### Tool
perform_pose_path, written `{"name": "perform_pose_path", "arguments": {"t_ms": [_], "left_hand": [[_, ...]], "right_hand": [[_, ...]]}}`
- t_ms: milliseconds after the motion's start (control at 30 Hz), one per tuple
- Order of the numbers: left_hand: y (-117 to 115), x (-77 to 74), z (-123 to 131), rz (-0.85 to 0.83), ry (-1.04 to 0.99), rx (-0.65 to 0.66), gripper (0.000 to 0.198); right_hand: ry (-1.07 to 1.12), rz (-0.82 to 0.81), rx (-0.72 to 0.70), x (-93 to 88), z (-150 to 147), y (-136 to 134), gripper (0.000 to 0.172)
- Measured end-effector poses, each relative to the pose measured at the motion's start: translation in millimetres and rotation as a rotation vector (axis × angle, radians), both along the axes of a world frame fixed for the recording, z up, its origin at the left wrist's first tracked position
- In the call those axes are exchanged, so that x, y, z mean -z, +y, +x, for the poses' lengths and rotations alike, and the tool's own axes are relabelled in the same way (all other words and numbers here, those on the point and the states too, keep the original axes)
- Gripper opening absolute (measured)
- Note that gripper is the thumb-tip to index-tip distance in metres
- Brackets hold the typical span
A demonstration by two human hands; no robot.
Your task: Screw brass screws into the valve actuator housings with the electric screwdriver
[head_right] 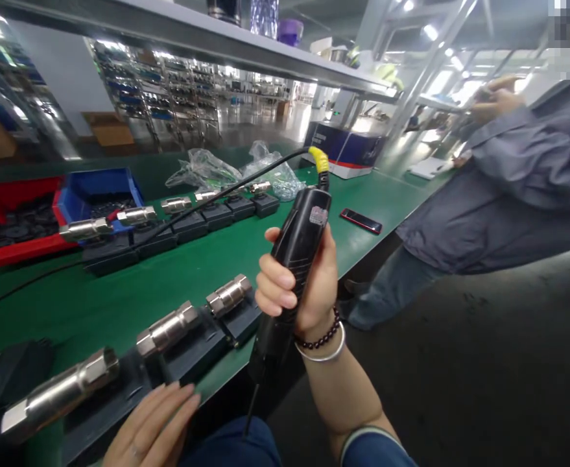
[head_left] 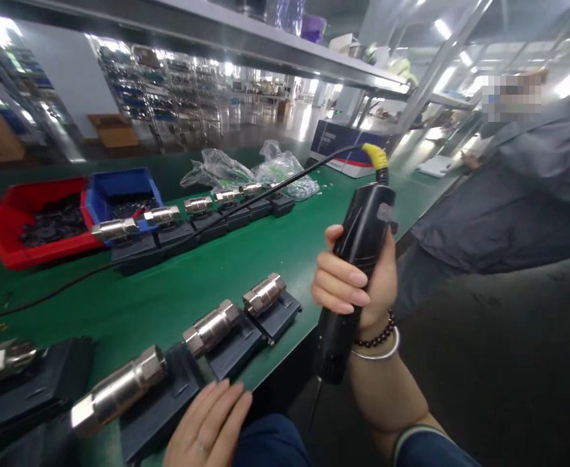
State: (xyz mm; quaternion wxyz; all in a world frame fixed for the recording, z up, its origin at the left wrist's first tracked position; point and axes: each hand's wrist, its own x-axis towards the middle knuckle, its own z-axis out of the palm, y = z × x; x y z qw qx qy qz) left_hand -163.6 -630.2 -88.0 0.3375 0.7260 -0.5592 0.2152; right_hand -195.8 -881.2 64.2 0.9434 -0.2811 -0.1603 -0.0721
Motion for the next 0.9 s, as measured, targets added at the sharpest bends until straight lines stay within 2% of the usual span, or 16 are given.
{"name": "perform_pose_path", "arguments": {"t_ms": [67, 133, 233, 300, 367, 433, 500, 600, 733, 800, 900], "left_hand": [[-26.5, -17.4, -5.3, -0.085, 0.133, 0.083, 0.033], [-45.7, -38.8, -8.2, -0.135, 0.435, 0.195, 0.027], [-61.5, -74.0, -11.3, 0.052, 1.105, 0.438, 0.031], [-67.4, -93.2, -15.4, 0.198, 1.461, 0.604, 0.037], [-71.6, -104.6, -21.1, 0.277, 1.733, 0.682, 0.035], [-74.0, -108.1, -26.7, 0.297, 1.907, 0.688, 0.032], [-74.1, -106.6, -30.6, 0.299, 1.949, 0.646, 0.03], [-71.9, -102.9, -32.9, 0.305, 1.892, 0.506, 0.024], [-71.0, -102.0, -33.3, 0.177, 1.748, 0.349, 0.013], [-70.8, -100.4, -32.8, 0.194, 1.724, 0.331, 0.011], [-66.3, -91.9, -27.3, 0.283, 1.607, 0.399, 0.01]], "right_hand": [[-0.063, 0.124, -0.073, 6.3, 1.5, 6.6, 0.061], [-0.144, 0.214, -0.135, 11.2, 3.2, 15.1, 0.061], [-0.283, 0.304, -0.214, 19.5, 7.1, 29.9, 0.057], [-0.387, 0.356, -0.262, 26.7, 10.9, 39.8, 0.05], [-0.494, 0.405, -0.313, 34.3, 14.8, 48.7, 0.043], [-0.595, 0.451, -0.359, 40.5, 18.1, 55.3, 0.038], [-0.629, 0.433, -0.392, 44.5, 19.8, 59.2, 0.032], [-0.585, 0.342, -0.404, 47.4, 18.9, 61.8, 0.025], [-0.462, 0.289, -0.289, 51.2, 13.9, 67.4, 0.021], [-0.407, 0.264, -0.226, 52.6, 10.3, 69.8, 0.019], [-0.322, 0.177, -0.16, 49.5, 2.6, 64.1, 0.021]]}}
